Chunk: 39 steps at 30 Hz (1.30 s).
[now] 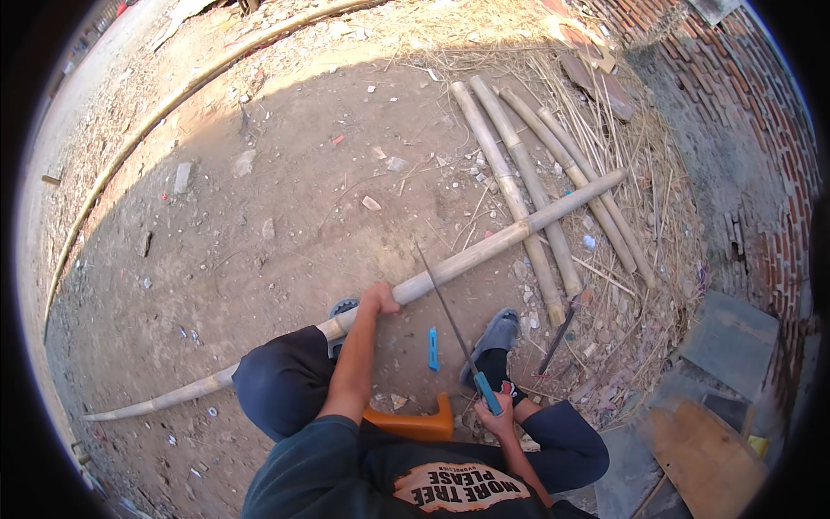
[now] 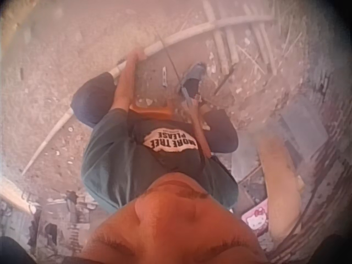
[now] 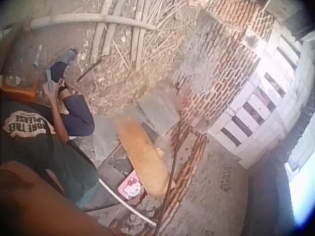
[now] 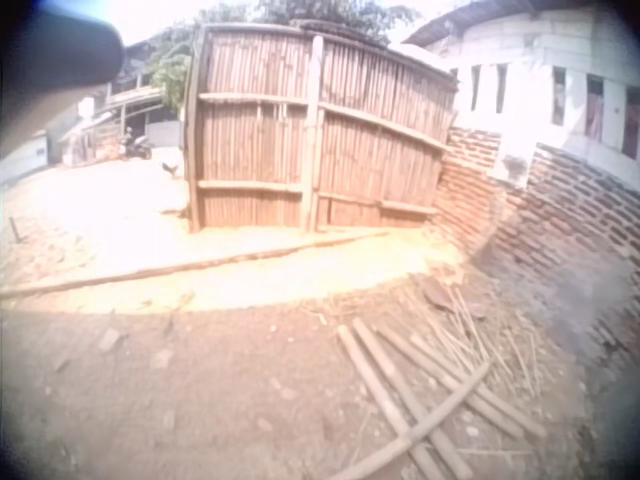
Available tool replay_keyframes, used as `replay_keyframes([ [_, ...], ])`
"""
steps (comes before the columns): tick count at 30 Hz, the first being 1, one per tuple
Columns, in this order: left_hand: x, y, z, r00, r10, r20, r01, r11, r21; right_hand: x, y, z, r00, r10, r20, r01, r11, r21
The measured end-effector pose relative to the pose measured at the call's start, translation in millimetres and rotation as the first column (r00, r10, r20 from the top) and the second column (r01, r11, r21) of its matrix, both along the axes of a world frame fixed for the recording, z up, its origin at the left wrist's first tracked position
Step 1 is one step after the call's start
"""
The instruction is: The person sits on a small stool and uses a hand saw to cut a long bamboo pole resting on the ground. They hold the pole steady with their left hand while sawing with their right hand, working through the material in a repetitive back-and-forth motion.
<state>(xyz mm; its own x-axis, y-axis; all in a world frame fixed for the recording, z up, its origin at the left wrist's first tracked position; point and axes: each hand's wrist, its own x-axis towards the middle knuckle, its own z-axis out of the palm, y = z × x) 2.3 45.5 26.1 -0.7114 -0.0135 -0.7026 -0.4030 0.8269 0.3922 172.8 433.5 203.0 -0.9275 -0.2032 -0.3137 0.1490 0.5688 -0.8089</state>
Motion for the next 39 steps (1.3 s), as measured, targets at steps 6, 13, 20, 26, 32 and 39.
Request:
replay_keyframes([
  [6, 3, 1, -1, 1.0, 0.031, 0.001, -0.031, 0.999, 0.04, 6, 10, 35, 0.998, 0.046, 0.049, -0.046, 0.999, 0.01],
  [13, -5, -1, 8, 1.0, 0.015, 0.008, -0.015, 0.999, 0.029, -68, -37, -49, 0.997, 0.065, -0.045, -0.067, 0.996, -0.052],
  [20, 3, -1, -11, 1.0, 0.024, 0.009, -0.025, 0.996, 0.09, 1, 26, 12, 0.999, 0.036, 0.032, -0.035, 0.999, -0.01],
  [26, -2, 5, 13, 1.0, 0.011, 0.015, -0.012, 0.998, 0.06, -66, -39, -62, 0.994, 0.084, -0.063, -0.086, 0.996, -0.032],
  [32, -1, -1, 21, 1.0, 0.007, 0.023, -0.007, 1.0, 0.016, -39, -20, -24, 1.0, 0.01, 0.008, -0.01, 1.0, 0.004],
  [39, 3, -1, 2, 0.999, 0.042, 0.019, -0.043, 0.997, 0.061, -26, -16, -27, 0.999, 0.03, 0.019, -0.029, 0.998, -0.048],
])
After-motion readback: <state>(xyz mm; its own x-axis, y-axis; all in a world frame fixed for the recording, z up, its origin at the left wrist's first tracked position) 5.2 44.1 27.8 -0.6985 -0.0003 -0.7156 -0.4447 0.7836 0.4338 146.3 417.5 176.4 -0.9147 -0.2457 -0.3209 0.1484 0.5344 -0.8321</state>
